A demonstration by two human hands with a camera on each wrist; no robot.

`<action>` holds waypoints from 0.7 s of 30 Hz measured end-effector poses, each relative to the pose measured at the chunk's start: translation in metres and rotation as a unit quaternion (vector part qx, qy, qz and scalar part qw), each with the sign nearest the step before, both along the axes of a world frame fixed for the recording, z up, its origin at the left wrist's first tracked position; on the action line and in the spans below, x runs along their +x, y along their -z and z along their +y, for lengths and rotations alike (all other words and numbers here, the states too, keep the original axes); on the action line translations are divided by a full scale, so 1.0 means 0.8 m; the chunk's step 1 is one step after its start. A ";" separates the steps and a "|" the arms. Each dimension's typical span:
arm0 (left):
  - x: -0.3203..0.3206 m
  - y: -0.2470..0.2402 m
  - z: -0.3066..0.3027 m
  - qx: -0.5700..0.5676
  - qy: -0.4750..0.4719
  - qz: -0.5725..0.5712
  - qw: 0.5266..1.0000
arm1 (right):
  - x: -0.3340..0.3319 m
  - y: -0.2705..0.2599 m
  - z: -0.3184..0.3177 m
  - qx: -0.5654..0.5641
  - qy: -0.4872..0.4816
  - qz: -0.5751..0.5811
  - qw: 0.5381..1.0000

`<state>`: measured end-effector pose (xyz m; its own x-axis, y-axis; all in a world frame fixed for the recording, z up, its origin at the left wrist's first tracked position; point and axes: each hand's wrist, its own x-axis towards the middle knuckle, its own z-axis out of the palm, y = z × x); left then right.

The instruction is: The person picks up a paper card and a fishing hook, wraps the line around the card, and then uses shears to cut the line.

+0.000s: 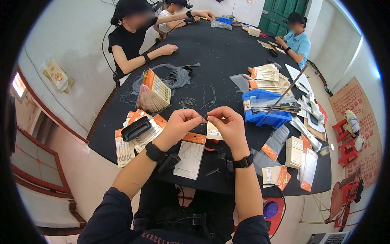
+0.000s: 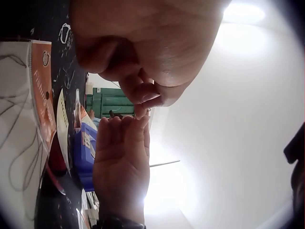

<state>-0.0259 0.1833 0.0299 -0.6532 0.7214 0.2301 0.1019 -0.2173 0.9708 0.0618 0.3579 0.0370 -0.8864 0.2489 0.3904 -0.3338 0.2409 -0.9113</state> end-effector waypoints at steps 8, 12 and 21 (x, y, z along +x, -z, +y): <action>-0.002 0.004 0.001 -0.005 -0.008 0.005 1.000 | 0.001 0.003 0.004 -0.002 -0.014 -0.013 1.000; -0.001 0.004 0.001 -0.012 -0.011 0.018 1.000 | 0.000 0.005 0.004 0.004 -0.019 -0.012 1.000; 0.000 0.002 0.000 -0.027 -0.028 0.042 0.998 | 0.001 0.001 0.004 0.030 0.005 -0.055 0.998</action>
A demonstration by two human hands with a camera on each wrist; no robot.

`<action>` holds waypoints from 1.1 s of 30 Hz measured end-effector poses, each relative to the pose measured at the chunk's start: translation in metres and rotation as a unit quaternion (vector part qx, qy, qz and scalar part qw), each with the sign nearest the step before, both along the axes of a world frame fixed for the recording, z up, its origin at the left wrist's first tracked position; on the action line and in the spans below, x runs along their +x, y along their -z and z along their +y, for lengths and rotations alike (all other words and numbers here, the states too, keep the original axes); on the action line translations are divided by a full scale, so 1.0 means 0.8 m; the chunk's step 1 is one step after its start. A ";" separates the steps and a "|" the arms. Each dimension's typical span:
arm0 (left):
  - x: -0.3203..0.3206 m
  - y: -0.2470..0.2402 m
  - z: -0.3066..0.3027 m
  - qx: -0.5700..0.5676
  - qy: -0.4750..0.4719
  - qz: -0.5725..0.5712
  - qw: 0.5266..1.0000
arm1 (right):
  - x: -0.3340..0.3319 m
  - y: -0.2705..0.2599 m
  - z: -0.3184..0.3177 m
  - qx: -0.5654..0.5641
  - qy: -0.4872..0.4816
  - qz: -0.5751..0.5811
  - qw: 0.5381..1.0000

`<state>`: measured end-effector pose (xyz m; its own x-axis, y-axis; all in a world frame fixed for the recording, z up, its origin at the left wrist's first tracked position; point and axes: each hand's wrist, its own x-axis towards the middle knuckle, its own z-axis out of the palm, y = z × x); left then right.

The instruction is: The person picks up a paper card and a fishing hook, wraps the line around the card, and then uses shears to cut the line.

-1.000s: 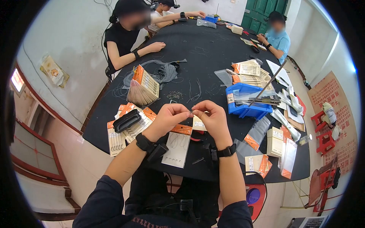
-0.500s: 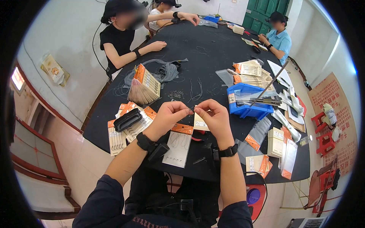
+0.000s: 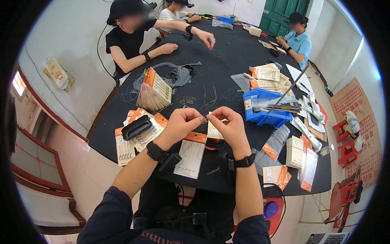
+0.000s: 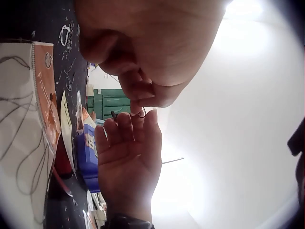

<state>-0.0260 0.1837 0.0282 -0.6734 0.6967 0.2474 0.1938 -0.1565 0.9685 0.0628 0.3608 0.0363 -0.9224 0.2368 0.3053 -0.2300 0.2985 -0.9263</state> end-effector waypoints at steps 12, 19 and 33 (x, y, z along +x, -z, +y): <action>0.001 -0.004 -0.002 -0.021 -0.008 0.016 1.000 | -0.003 0.008 0.006 -0.042 -0.036 -0.005 0.998; 0.001 -0.001 -0.001 -0.023 0.003 0.015 1.000 | -0.002 0.006 0.005 -0.076 -0.039 -0.026 0.996; -0.002 -0.002 -0.003 -0.014 0.009 -0.022 1.000 | -0.002 0.003 -0.003 -0.042 -0.011 0.006 0.999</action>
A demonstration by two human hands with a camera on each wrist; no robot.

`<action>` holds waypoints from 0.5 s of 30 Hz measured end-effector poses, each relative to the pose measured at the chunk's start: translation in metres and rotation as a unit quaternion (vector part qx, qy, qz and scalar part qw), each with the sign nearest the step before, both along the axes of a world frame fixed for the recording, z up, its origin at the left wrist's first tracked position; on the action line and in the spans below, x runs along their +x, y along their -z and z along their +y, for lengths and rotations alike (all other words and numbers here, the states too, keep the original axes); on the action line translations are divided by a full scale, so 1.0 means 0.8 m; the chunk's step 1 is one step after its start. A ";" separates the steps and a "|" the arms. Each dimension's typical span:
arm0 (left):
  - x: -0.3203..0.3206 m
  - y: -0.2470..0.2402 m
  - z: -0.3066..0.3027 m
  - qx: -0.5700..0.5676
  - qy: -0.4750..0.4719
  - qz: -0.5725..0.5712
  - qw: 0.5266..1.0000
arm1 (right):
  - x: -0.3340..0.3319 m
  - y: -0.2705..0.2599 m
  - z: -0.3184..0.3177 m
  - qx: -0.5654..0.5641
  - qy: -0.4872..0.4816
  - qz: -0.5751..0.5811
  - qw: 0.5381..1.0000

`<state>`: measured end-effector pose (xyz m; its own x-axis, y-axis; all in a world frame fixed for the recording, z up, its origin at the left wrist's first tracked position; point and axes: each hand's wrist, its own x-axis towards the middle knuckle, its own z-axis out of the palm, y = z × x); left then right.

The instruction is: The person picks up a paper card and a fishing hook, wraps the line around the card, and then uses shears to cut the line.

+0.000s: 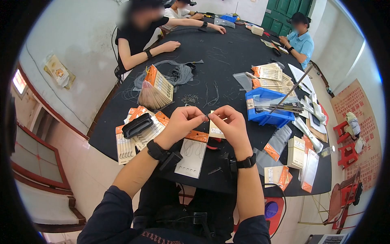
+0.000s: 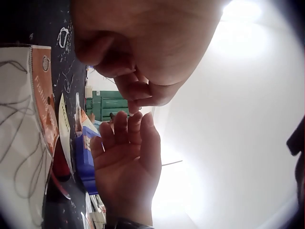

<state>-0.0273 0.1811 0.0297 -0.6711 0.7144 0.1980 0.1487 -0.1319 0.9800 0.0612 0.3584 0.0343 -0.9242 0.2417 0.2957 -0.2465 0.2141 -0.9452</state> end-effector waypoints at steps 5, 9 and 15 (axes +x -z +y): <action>0.002 0.001 0.001 -0.008 -0.007 0.014 1.000 | -0.002 0.003 -0.002 0.005 0.002 -0.005 1.000; 0.003 0.000 0.002 -0.004 -0.015 0.034 0.999 | -0.001 0.001 -0.002 0.038 0.014 -0.016 0.999; 0.004 0.000 0.002 -0.006 -0.017 0.035 0.999 | -0.002 0.004 0.000 0.037 0.014 -0.019 0.999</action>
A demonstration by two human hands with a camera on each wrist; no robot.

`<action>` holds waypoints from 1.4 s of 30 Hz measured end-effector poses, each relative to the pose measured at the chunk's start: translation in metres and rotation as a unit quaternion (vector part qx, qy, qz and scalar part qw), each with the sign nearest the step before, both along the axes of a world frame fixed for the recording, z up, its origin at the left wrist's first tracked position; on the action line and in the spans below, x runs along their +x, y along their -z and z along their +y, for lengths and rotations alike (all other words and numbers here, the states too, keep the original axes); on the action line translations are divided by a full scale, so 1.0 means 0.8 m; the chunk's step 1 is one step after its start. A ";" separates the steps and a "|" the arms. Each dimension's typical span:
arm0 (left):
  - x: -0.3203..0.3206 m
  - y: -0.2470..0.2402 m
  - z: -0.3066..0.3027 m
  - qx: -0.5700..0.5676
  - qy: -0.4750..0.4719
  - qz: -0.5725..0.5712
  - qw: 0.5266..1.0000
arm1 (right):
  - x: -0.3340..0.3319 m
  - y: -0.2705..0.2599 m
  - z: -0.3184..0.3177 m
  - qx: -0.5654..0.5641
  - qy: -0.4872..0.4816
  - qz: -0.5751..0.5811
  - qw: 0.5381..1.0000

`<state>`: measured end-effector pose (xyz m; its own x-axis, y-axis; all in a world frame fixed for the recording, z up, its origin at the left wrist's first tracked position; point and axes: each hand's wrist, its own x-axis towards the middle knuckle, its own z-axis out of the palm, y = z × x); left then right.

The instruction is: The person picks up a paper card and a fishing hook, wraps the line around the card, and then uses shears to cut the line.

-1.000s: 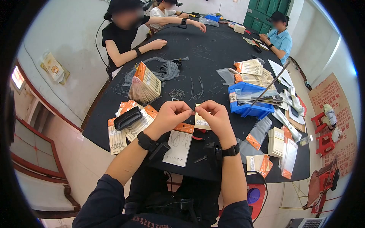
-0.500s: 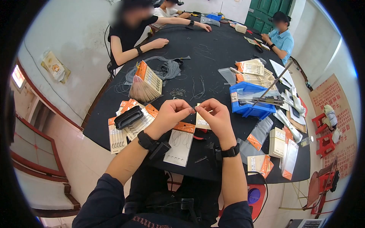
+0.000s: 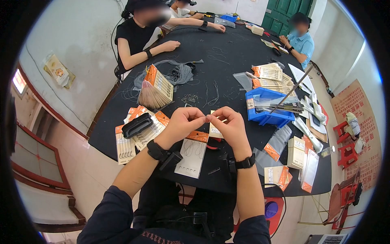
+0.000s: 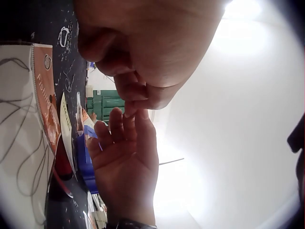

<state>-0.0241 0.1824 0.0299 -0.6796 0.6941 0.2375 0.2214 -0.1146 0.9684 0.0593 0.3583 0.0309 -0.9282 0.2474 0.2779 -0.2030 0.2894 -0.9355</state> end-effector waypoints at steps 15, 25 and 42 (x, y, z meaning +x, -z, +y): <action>-0.001 0.000 -0.001 -0.002 0.002 0.006 1.000 | -0.001 -0.001 -0.004 0.021 0.005 0.040 0.999; -0.003 0.007 0.001 -0.032 -0.017 0.042 0.998 | 0.003 -0.015 -0.014 0.155 0.030 0.105 0.982; -0.003 0.000 -0.001 0.018 0.044 -0.060 0.997 | 0.002 -0.011 0.003 0.078 0.017 0.106 0.991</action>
